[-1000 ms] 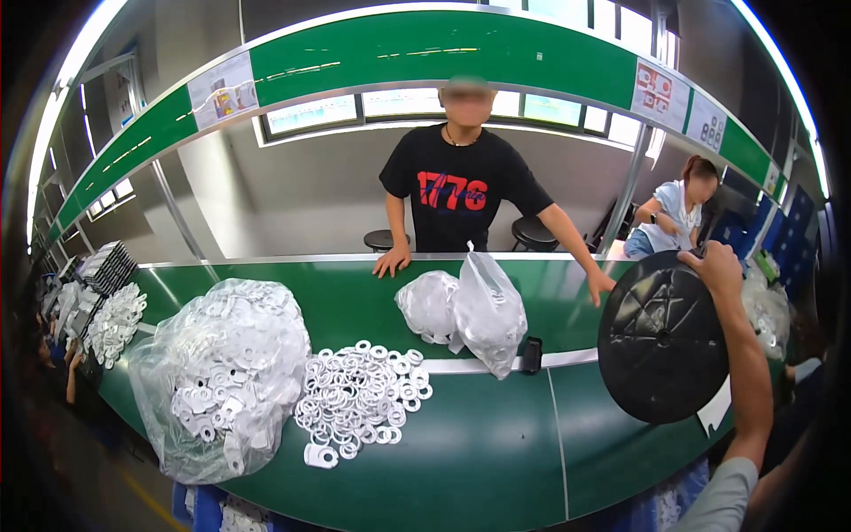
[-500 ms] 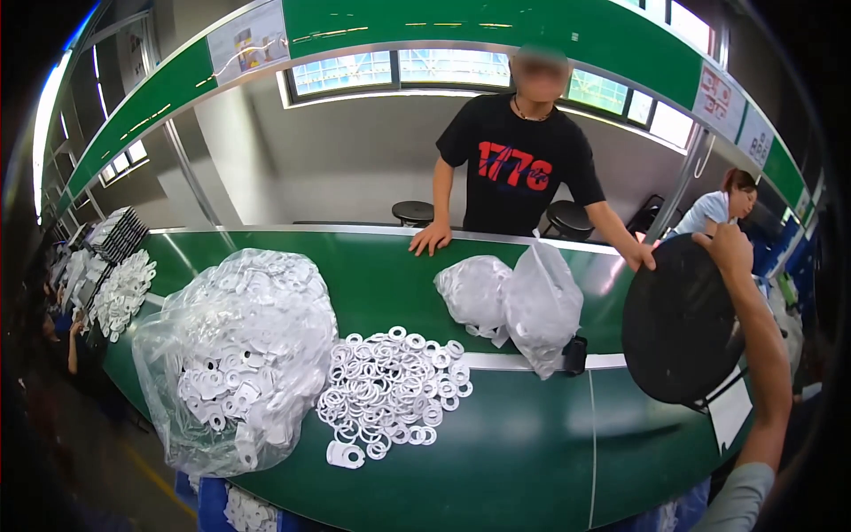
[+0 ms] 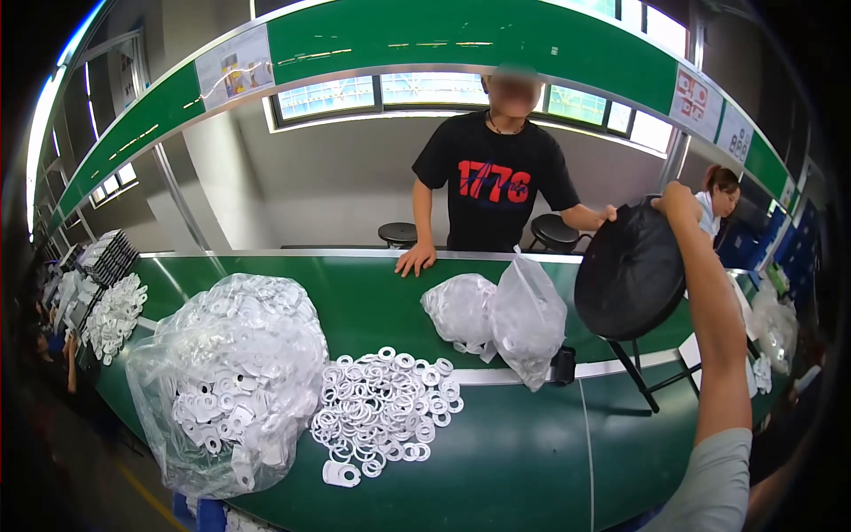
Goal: Sorting and stacking small white plastic circular components on a factory assembly line.
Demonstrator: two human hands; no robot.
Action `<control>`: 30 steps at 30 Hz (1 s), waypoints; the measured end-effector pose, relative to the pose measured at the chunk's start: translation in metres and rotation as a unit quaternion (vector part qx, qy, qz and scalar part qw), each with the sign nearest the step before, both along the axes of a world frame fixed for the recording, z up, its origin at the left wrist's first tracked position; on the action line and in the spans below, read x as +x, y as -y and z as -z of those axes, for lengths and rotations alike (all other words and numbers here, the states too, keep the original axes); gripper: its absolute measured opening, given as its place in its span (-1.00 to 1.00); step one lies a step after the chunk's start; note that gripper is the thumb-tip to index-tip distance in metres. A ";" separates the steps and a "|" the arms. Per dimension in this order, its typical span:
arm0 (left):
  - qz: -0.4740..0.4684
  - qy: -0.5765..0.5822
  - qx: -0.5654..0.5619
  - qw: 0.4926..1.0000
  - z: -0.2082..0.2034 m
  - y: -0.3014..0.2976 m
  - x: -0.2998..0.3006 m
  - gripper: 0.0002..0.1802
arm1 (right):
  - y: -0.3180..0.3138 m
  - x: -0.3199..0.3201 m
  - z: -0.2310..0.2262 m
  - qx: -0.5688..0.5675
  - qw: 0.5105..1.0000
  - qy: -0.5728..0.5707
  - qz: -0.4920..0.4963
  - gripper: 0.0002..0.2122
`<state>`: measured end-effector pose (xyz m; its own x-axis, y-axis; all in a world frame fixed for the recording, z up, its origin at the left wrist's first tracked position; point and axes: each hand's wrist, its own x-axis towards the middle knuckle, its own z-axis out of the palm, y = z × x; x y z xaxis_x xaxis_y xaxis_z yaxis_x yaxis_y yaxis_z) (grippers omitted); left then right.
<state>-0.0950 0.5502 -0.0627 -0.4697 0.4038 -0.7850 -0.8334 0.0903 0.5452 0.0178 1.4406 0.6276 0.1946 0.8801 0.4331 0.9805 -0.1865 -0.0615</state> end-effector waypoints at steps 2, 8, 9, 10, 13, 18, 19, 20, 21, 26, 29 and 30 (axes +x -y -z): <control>-0.053 -0.058 -0.022 0.997 -0.119 -0.049 0.002 -0.52 | -0.039 0.026 -0.007 -0.049 0.998 0.032 -0.022 -0.58; 0.005 -0.082 -0.045 0.996 -0.125 -0.054 0.000 -0.55 | -0.029 0.043 0.012 0.021 0.972 -0.153 -0.178 -0.48; 0.005 -0.063 -0.045 0.997 -0.114 -0.056 -0.007 -0.55 | -0.011 0.048 0.020 0.165 0.946 -0.177 -0.213 -0.45; -0.006 -0.052 -0.058 0.997 -0.110 -0.056 -0.007 -0.56 | 0.006 0.048 0.036 0.192 0.929 -0.178 -0.261 -0.47; -0.027 -0.007 -0.080 0.996 -0.090 -0.060 -0.011 -0.58 | 0.107 0.057 0.063 0.251 0.876 -0.173 -0.374 -0.65; -0.066 0.112 -0.103 0.986 -0.066 -0.055 -0.021 -0.51 | 0.263 0.078 0.138 0.110 0.848 -0.131 -0.502 -0.84; 0.005 0.053 -0.093 0.994 -0.059 -0.064 -0.032 -0.60 | 0.287 0.083 0.157 0.056 0.852 -0.154 -0.496 -0.89; 0.039 -0.012 -0.100 0.994 -0.063 -0.064 -0.035 -0.69 | 0.301 0.085 0.192 -0.030 0.841 -0.201 -0.502 -0.90; 0.090 -0.054 -0.107 0.989 -0.064 -0.076 -0.043 -0.75 | 0.318 0.093 0.218 -0.125 0.834 -0.224 -0.489 -0.91; -0.008 -0.088 -0.072 0.993 -0.103 -0.132 -0.026 -0.89 | 0.385 0.143 0.317 -0.382 0.802 -0.317 -0.331 -0.85; -0.015 -0.073 -0.139 0.988 -0.116 -0.086 -0.002 -0.76 | 0.410 0.139 0.344 -0.400 0.763 -0.278 -0.426 -0.83; -0.048 -0.065 -0.144 0.986 -0.119 -0.071 0.007 -0.75 | 0.418 0.133 0.351 -0.420 0.749 -0.267 -0.437 -0.83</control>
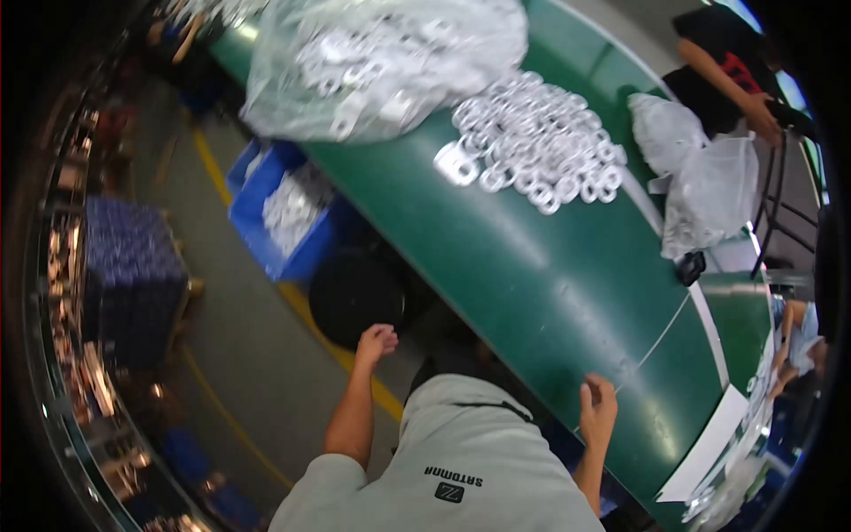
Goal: Sorting and stacking small white plastic circular components on a factory assembly line.
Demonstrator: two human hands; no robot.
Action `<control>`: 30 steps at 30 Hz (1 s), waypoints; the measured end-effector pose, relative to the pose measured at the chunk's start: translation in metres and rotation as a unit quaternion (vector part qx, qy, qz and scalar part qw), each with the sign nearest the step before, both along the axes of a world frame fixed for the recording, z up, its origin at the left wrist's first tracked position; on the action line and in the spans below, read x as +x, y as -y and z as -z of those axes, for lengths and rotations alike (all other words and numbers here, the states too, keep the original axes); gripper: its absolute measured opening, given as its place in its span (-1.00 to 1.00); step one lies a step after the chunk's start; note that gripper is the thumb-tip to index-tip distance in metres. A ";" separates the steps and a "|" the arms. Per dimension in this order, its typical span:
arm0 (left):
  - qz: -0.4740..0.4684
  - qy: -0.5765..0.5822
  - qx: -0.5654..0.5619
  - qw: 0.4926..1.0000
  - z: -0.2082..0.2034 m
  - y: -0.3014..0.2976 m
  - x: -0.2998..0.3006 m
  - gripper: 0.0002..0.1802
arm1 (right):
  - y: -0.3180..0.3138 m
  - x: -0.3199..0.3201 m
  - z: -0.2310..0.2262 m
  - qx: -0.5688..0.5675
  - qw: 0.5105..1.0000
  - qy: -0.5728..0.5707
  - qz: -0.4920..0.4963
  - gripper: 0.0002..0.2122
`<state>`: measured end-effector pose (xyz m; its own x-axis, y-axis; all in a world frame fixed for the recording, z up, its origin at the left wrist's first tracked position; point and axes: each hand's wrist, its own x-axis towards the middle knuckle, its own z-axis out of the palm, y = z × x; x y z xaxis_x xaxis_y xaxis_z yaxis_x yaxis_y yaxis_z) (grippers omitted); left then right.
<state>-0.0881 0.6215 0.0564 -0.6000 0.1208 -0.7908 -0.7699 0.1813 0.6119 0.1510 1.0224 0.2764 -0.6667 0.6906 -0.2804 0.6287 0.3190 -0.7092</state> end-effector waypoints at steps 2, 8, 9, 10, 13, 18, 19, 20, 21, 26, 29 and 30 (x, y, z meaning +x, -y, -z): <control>-0.042 0.011 -0.004 0.999 0.002 0.032 0.048 -0.74 | 0.014 -0.007 0.008 0.014 0.999 -0.013 -0.049 -0.81; -0.108 0.079 -0.038 0.990 0.032 0.118 0.187 -0.76 | 0.042 -0.013 0.031 0.167 0.978 0.010 -0.125 -0.75; -0.119 0.096 -0.045 0.987 0.038 0.132 0.209 -0.76 | 0.047 -0.012 0.034 0.167 0.978 0.007 -0.126 -0.75; -0.134 0.117 -0.049 0.983 0.044 0.144 0.227 -0.78 | 0.051 -0.012 0.037 0.181 0.976 0.005 -0.119 -0.75; -0.160 0.139 -0.059 0.975 0.047 0.158 0.258 -0.79 | 0.063 -0.014 0.037 0.214 0.971 0.011 -0.102 -0.75; -0.149 0.093 -0.055 0.983 0.028 0.125 0.189 -0.78 | 0.075 -0.031 0.038 0.236 0.970 0.020 -0.062 -0.77; -0.149 -0.014 -0.036 0.988 0.022 0.116 0.157 -0.78 | 0.080 -0.039 0.037 0.234 0.971 0.013 -0.051 -0.77; -0.145 -0.120 -0.016 0.982 0.012 0.106 0.124 -0.77 | 0.085 -0.046 0.035 0.233 0.972 0.019 -0.027 -0.77; -0.132 -0.178 -0.008 0.975 -0.009 0.088 0.082 -0.77 | 0.086 -0.049 0.036 0.234 0.972 0.029 0.000 -0.78; 0.085 -0.352 -0.028 0.932 -0.140 -0.016 -0.114 -0.80 | 0.080 -0.068 0.052 0.255 0.956 0.003 0.145 -0.81; 0.397 -0.478 -0.052 0.782 -0.211 -0.074 -0.203 -0.86 | 0.082 -0.089 0.058 0.283 0.925 0.047 0.248 -0.83; 0.454 -0.480 -0.017 0.751 -0.227 -0.095 -0.228 -0.85 | 0.085 -0.097 0.064 0.293 0.911 0.066 0.283 -0.83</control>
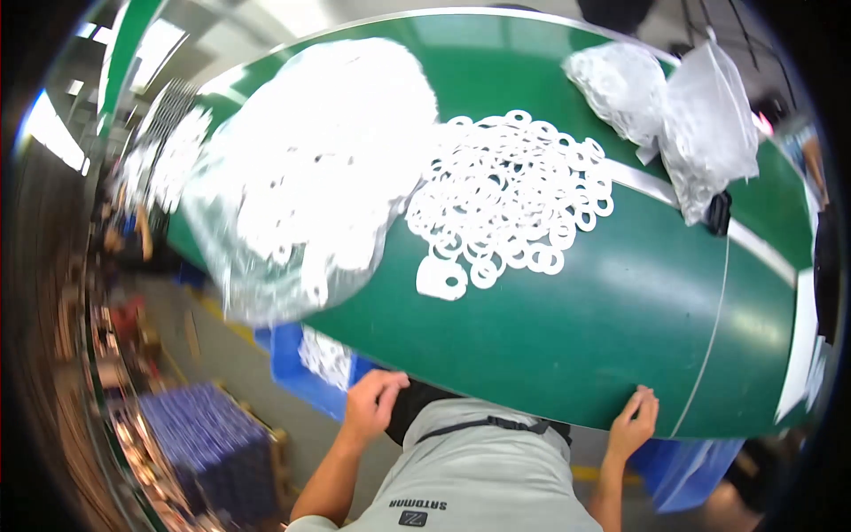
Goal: Sorting and stacking small white plastic circular components on a factory assembly line.
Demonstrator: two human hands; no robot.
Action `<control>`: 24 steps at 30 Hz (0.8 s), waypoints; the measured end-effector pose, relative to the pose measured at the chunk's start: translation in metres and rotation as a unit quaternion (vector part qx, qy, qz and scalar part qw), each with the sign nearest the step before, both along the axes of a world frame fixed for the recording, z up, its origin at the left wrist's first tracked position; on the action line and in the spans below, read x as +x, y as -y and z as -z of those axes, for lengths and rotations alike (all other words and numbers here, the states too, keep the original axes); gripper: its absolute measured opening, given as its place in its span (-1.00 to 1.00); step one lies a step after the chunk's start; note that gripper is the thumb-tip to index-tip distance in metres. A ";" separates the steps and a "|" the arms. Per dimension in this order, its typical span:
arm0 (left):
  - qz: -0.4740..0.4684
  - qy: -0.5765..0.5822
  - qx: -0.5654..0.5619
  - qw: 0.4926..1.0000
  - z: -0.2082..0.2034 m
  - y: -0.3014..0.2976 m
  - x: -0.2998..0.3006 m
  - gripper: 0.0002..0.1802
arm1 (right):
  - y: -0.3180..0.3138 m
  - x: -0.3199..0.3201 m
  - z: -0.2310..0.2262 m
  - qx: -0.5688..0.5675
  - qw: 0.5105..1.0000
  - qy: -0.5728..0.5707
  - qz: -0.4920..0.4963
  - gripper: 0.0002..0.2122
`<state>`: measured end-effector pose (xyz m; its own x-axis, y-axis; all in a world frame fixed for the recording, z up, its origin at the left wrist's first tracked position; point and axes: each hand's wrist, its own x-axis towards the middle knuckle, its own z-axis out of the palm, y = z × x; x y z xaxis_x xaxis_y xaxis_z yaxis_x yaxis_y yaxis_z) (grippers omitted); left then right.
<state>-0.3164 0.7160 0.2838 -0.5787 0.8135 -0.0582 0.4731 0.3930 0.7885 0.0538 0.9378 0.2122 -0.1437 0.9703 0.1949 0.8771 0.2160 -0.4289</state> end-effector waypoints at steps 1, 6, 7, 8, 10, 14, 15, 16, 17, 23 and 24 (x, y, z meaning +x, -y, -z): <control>0.068 0.000 0.004 0.998 -0.011 -0.019 -0.023 -0.83 | -0.001 -0.010 0.005 0.014 0.999 0.010 0.035 -0.82; 0.267 -0.007 0.020 0.963 0.025 -0.095 -0.102 -0.75 | 0.008 -0.050 0.020 0.033 0.975 0.016 0.219 -0.80; 0.283 -0.060 0.031 0.957 0.035 -0.099 -0.114 -0.71 | 0.012 -0.059 0.021 0.051 0.975 0.039 0.212 -0.79; 0.297 -0.112 0.056 0.947 0.050 -0.107 -0.124 -0.67 | 0.013 -0.064 0.024 0.079 0.974 0.065 0.204 -0.78; 0.307 -0.150 0.044 0.939 0.060 -0.118 -0.130 -0.60 | 0.019 -0.067 0.034 0.103 0.967 0.084 0.219 -0.78; 0.339 -0.245 0.082 0.904 0.084 -0.125 -0.135 -0.41 | 0.025 -0.062 0.049 0.137 0.959 0.096 0.230 -0.77; 0.348 -0.276 0.105 0.890 0.086 -0.123 -0.138 -0.40 | 0.027 -0.067 0.051 0.154 0.954 0.092 0.239 -0.77; 0.354 -0.285 0.125 0.882 0.097 -0.118 -0.143 -0.41 | 0.026 -0.073 0.053 0.148 0.955 0.090 0.239 -0.76; 0.347 -0.291 0.143 0.880 0.104 -0.116 -0.147 -0.41 | 0.025 -0.078 0.051 0.142 0.957 0.089 0.235 -0.75; 0.317 -0.301 0.202 0.876 0.087 -0.090 -0.147 -0.49 | 0.030 -0.057 0.062 0.147 0.953 0.078 0.254 -0.73; 0.303 -0.301 0.245 0.870 0.079 -0.082 -0.148 -0.51 | 0.029 -0.048 0.068 0.156 0.953 0.079 0.247 -0.73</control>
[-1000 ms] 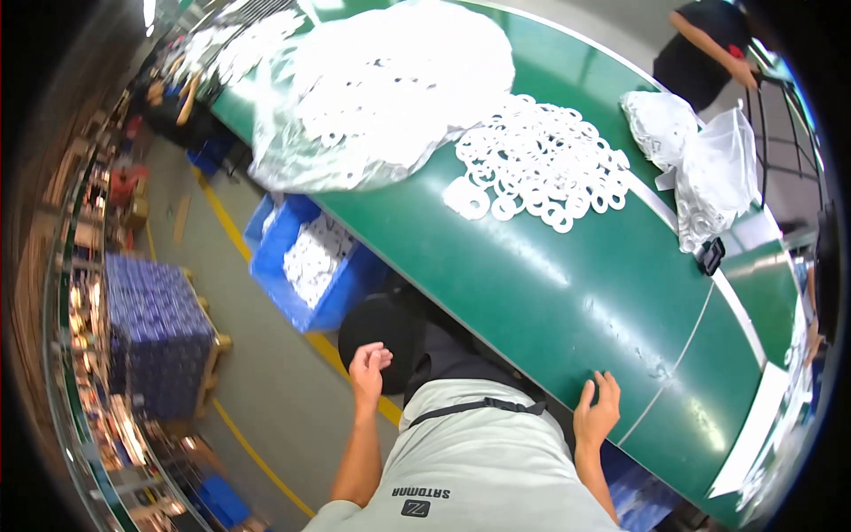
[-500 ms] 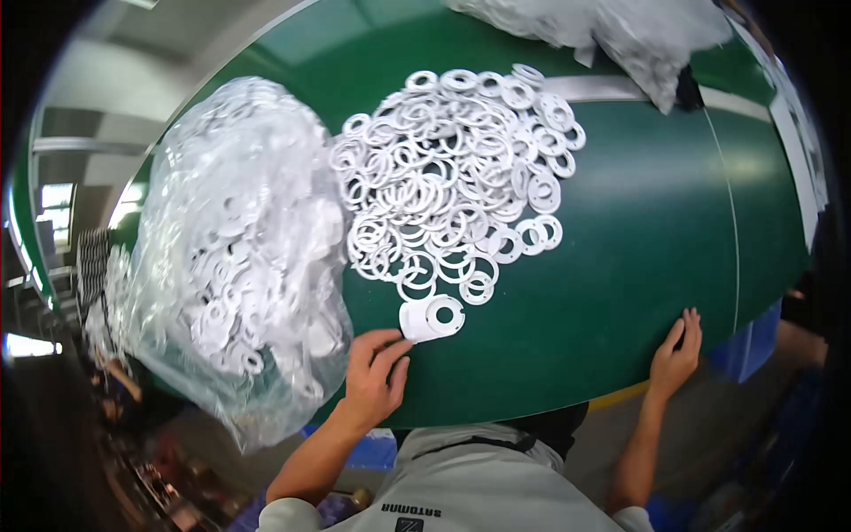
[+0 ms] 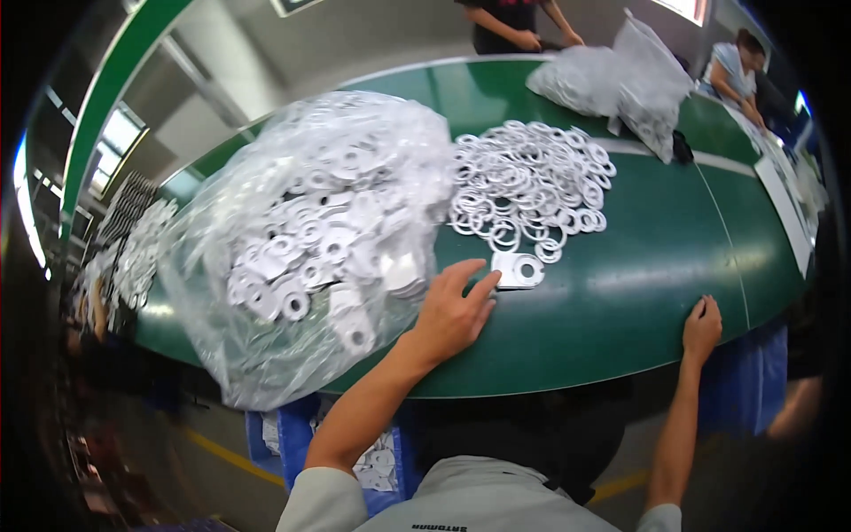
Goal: Sorting and stacking small white plastic circular components on a factory assembly line.
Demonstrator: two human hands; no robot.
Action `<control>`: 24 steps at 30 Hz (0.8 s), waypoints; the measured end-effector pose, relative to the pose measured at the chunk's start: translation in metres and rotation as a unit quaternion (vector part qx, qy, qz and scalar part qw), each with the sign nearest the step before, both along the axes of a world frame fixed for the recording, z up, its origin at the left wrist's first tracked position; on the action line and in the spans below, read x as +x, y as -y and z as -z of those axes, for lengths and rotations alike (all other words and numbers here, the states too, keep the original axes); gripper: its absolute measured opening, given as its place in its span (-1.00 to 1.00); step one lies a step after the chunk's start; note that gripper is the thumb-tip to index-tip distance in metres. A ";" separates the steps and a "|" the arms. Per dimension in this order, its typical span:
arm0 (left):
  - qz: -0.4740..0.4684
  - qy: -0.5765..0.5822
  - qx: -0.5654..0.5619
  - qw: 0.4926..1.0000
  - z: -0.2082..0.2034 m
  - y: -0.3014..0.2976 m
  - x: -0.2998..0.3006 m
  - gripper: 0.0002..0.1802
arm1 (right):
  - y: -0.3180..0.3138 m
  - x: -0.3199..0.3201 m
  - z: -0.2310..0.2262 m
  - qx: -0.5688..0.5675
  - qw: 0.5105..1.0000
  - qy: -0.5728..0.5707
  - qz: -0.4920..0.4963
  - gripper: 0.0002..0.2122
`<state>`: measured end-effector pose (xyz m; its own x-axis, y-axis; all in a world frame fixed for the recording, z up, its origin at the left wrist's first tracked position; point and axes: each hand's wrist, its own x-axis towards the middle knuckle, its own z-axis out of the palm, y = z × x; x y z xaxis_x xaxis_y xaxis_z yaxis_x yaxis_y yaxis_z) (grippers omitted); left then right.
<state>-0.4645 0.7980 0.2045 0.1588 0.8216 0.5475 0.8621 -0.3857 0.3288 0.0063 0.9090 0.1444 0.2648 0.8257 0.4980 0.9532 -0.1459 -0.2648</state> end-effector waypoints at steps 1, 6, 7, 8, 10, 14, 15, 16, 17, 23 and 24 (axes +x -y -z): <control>0.008 0.015 0.043 0.999 -0.006 0.006 -0.002 -0.53 | -0.001 0.005 0.003 0.007 1.000 0.006 -0.001 -0.73; -0.197 -0.028 0.124 0.972 -0.026 0.002 -0.075 -0.51 | 0.003 -0.018 -0.012 0.004 1.000 -0.016 0.012 -0.78; -0.229 -0.044 0.075 0.970 -0.022 -0.004 -0.094 -0.46 | 0.005 -0.027 -0.015 -0.014 0.999 -0.025 0.022 -0.80; -0.255 -0.054 0.026 0.965 -0.019 -0.008 -0.104 -0.42 | 0.004 -0.024 -0.013 -0.012 0.999 -0.028 0.020 -0.80; -0.232 -0.112 -0.051 0.965 -0.016 -0.010 -0.105 -0.40 | -0.004 -0.006 -0.001 0.017 1.000 -0.010 0.003 -0.82; -0.180 -0.043 -0.039 0.982 -0.037 -0.023 -0.136 -0.52 | -0.004 -0.005 0.000 0.019 0.999 -0.036 -0.013 -0.80; -0.175 0.043 -0.013 0.984 -0.050 -0.027 -0.147 -0.59 | -0.005 -0.002 0.001 0.020 0.999 -0.036 -0.014 -0.80; -0.214 0.025 -0.074 0.974 -0.061 -0.032 -0.162 -0.65 | -0.005 0.003 0.006 0.018 0.999 -0.026 -0.005 -0.78; -0.252 0.009 -0.134 0.958 -0.071 -0.038 -0.180 -0.69 | -0.004 0.006 0.007 0.018 1.000 -0.015 0.003 -0.76; -0.213 -0.116 -0.331 0.912 -0.093 -0.085 -0.323 -0.58 | -0.003 0.000 0.003 0.002 0.999 -0.038 -0.003 -0.75; -0.232 -0.101 -0.325 0.911 -0.100 -0.099 -0.343 -0.56 | -0.003 0.004 0.007 0.001 1.000 -0.028 -0.006 -0.75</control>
